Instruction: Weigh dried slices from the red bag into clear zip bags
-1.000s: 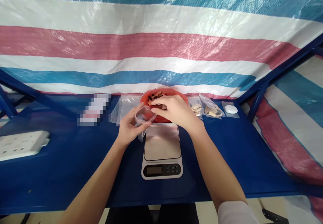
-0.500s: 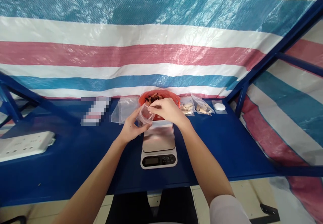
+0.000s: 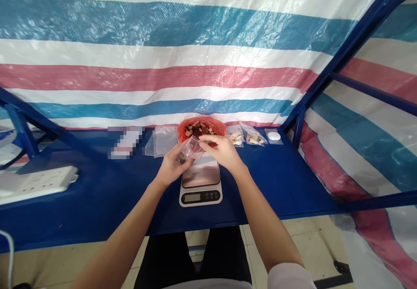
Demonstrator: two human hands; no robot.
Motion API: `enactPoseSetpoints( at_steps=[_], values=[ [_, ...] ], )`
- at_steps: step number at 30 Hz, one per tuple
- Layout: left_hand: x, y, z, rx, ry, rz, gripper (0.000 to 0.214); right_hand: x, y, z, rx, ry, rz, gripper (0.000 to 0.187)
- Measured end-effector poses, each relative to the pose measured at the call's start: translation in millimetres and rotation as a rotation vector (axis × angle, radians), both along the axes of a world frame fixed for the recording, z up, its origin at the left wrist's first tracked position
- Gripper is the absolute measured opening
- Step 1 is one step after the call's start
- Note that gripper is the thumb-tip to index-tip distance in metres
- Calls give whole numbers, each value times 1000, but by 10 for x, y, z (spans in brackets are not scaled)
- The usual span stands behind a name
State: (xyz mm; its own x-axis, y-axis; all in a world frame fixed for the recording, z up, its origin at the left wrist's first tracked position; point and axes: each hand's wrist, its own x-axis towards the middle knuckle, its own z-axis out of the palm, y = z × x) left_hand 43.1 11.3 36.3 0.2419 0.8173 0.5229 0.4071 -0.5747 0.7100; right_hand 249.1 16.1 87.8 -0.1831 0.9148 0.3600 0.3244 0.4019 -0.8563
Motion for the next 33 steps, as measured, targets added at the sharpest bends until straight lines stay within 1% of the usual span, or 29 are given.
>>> enactPoseSetpoints(
  at_steps=[4, 7, 10, 14, 18, 23, 26, 29, 31, 33],
  values=[
    [-13, 17, -34, 1, -18, 37, 58, 24, 35, -57, -47, -6, 52, 30],
    [-71, 72, -36, -21, -59, 72, 57, 95, 174, -86, -60, -30, 50, 32],
    [-132, 139, -19, -7, -90, 105, 55, 203, 394, -92, -64, -186, 56, 32],
    [-176, 225, 5, 21, -113, 120, 51, 277, 709, -76, 15, -464, 40, 25],
    [-190, 282, -12, 15, -129, 108, 49, 152, 914, -57, 71, -752, 89, 26],
    [-215, 292, -119, -28, -174, 104, 45, -124, 1017, -122, 120, -1020, 156, 26],
    [-237, 281, -177, -56, -198, 97, 45, -204, 1046, -199, 142, -1102, 194, 27],
    [-253, 271, -189, -50, -213, 85, 46, -213, 1071, -265, 174, -1139, 236, 29],
    [-257, 263, -176, -50, -225, 83, 46, -211, 1085, -292, 179, -1161, 231, 30],
    [-256, 256, -161, -62, -235, 83, 46, -219, 1093, -307, 150, -1189, 199, 30]
  ],
)
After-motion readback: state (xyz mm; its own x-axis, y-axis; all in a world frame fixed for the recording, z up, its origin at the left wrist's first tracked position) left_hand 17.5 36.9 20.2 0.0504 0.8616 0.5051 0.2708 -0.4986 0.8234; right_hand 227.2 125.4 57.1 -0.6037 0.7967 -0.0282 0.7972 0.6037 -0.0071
